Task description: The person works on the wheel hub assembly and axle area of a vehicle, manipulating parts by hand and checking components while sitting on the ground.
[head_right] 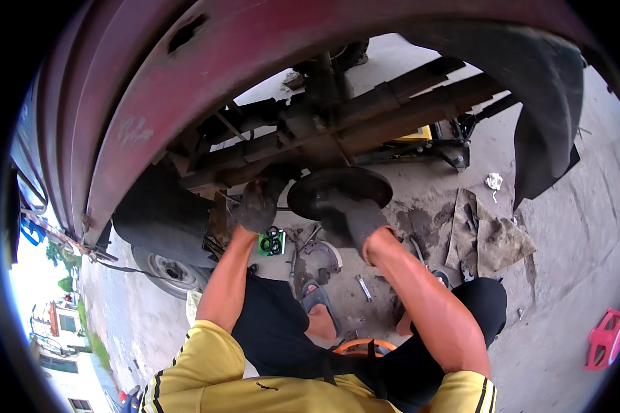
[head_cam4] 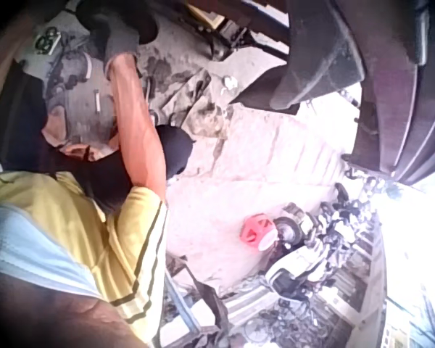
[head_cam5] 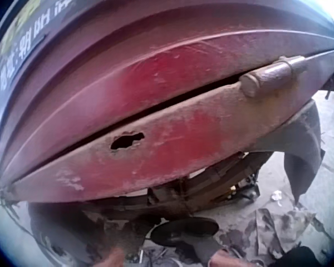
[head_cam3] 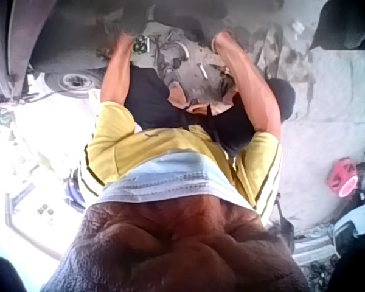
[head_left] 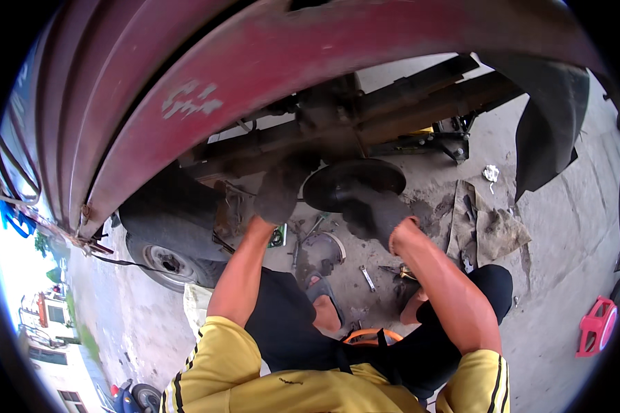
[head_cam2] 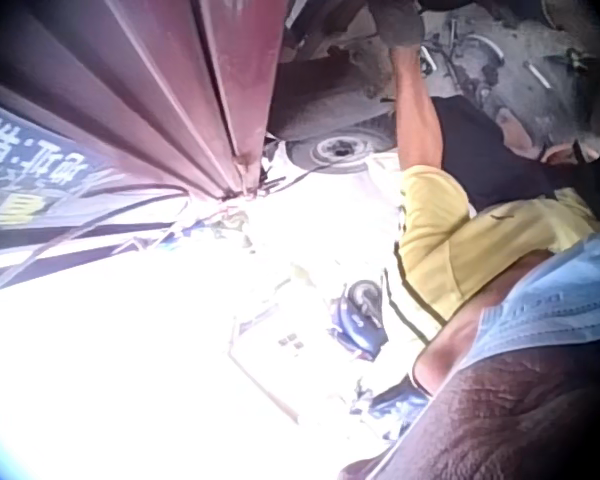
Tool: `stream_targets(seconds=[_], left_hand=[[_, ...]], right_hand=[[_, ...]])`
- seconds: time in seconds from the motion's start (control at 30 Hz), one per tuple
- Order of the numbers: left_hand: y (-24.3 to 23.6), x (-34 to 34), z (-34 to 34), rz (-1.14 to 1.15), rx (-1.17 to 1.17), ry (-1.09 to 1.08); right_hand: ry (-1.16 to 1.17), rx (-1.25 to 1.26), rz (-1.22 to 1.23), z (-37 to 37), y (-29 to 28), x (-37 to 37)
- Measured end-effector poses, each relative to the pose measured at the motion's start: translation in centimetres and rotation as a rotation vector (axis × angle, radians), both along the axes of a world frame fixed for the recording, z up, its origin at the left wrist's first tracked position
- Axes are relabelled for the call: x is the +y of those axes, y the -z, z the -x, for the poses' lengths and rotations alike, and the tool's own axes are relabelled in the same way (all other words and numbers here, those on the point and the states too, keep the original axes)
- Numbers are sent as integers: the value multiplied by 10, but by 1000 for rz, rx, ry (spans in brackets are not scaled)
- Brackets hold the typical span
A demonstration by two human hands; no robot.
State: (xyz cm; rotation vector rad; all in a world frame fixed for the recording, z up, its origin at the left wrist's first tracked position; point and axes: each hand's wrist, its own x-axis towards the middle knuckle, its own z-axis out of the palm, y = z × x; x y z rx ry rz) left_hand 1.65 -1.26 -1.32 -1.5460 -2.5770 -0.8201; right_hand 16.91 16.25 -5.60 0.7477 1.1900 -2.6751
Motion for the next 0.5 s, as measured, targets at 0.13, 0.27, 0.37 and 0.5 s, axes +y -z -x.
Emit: stream_targets(seconds=[0.13,0.27,0.37,0.5], left_hand=[[9,-24,-13,-253,-415,66],[19,-14,-26,-320,-675,267],[9,-6,-32,-197,-120,284],[4,-2,-29,-5,232,128]], right_hand=[[-87,-54,-949,-22,-66,0],[141,262,-1291,-20,-69,-23],[170,299,-1141,-11,-74,-26],[272,269,-1217,-5,-78,-23]])
